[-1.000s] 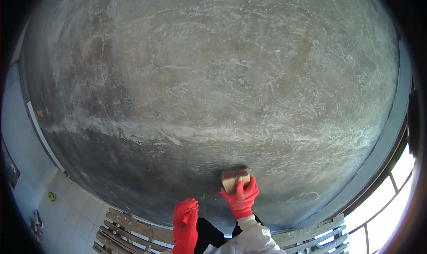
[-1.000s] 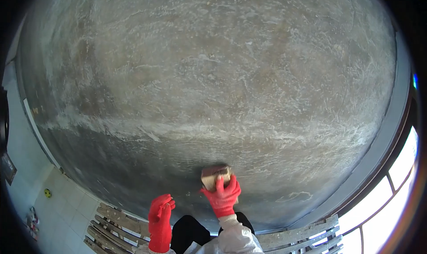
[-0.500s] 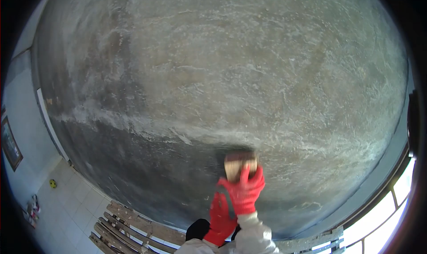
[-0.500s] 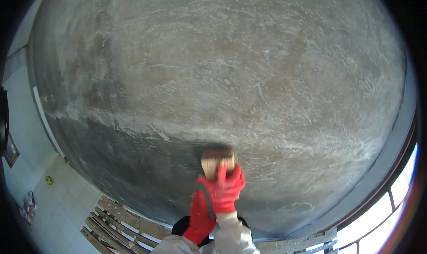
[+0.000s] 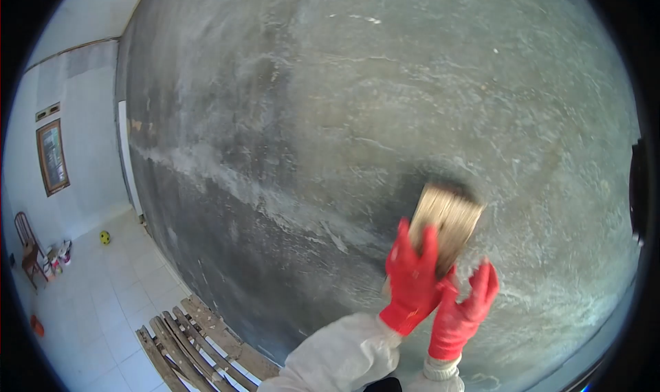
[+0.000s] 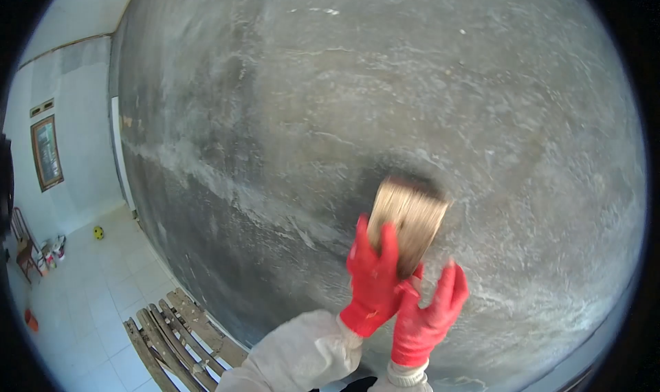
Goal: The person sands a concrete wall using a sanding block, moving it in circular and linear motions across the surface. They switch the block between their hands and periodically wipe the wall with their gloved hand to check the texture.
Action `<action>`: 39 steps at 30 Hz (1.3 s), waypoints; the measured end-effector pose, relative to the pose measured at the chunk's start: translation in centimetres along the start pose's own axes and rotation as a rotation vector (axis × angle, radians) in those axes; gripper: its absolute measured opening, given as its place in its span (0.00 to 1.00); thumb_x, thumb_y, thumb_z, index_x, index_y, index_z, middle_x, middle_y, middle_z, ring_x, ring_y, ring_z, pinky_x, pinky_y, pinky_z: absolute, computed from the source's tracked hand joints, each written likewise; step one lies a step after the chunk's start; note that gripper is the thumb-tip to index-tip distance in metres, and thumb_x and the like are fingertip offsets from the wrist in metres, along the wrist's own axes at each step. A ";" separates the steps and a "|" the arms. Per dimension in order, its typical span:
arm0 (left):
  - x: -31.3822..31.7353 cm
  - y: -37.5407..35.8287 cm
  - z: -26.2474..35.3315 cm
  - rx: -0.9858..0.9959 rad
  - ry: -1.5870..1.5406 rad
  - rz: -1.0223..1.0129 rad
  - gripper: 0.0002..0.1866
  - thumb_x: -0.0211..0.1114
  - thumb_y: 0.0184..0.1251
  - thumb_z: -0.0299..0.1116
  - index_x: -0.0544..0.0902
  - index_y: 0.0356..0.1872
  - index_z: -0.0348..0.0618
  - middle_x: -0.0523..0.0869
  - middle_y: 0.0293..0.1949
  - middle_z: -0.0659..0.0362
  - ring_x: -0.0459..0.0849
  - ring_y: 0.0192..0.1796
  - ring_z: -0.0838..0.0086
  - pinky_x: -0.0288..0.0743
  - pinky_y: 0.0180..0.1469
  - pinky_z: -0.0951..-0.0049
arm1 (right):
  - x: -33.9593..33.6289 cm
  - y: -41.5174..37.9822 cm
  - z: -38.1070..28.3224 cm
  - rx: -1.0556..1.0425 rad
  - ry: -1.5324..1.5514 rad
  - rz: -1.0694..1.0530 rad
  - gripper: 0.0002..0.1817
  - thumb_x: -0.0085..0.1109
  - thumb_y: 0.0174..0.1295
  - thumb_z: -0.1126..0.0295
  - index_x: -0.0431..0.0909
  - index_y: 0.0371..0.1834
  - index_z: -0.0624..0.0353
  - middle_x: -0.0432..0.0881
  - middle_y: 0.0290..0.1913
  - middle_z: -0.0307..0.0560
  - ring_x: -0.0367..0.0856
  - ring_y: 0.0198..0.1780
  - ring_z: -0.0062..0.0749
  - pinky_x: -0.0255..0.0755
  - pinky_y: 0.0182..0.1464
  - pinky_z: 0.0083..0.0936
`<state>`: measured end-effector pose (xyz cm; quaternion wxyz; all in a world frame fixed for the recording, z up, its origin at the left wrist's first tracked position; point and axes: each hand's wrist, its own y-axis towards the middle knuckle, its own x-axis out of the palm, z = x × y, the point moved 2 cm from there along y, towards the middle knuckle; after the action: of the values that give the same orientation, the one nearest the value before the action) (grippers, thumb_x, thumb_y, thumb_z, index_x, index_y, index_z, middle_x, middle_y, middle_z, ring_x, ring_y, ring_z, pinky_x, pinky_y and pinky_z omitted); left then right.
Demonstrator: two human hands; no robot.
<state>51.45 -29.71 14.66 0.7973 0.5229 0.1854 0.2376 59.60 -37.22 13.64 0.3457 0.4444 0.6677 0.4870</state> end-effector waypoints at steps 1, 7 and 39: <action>-0.9 3.5 1.3 0.049 -0.005 0.055 0.39 0.72 0.54 0.43 0.67 0.67 0.47 0.63 0.65 0.32 0.76 0.51 0.38 0.74 0.48 0.50 | -0.6 -0.2 0.4 0.048 -0.033 0.026 0.35 0.61 0.52 0.82 0.69 0.68 0.56 0.71 0.59 0.57 0.75 0.51 0.47 0.72 0.50 0.37; -0.7 -2.5 -1.4 0.080 -0.052 -0.019 0.41 0.76 0.47 0.43 0.70 0.66 0.52 0.63 0.64 0.28 0.74 0.55 0.36 0.71 0.51 0.45 | -2.1 -6.3 4.5 0.221 0.092 -0.035 0.30 0.53 0.55 0.84 0.72 0.65 0.58 0.72 0.58 0.53 0.73 0.48 0.38 0.73 0.46 0.30; -7.0 5.9 -10.9 0.155 0.100 0.030 0.41 0.78 0.47 0.42 0.69 0.66 0.60 0.57 0.69 0.29 0.71 0.60 0.34 0.70 0.56 0.45 | -4.4 -9.6 1.0 0.257 0.058 -0.238 0.14 0.57 0.65 0.77 0.77 0.53 0.67 0.79 0.52 0.59 0.78 0.49 0.47 0.75 0.48 0.35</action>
<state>38.68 -23.62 16.25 0.7405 0.5733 0.2349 0.2602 59.68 -42.18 4.28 0.3217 0.3885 0.7821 0.3659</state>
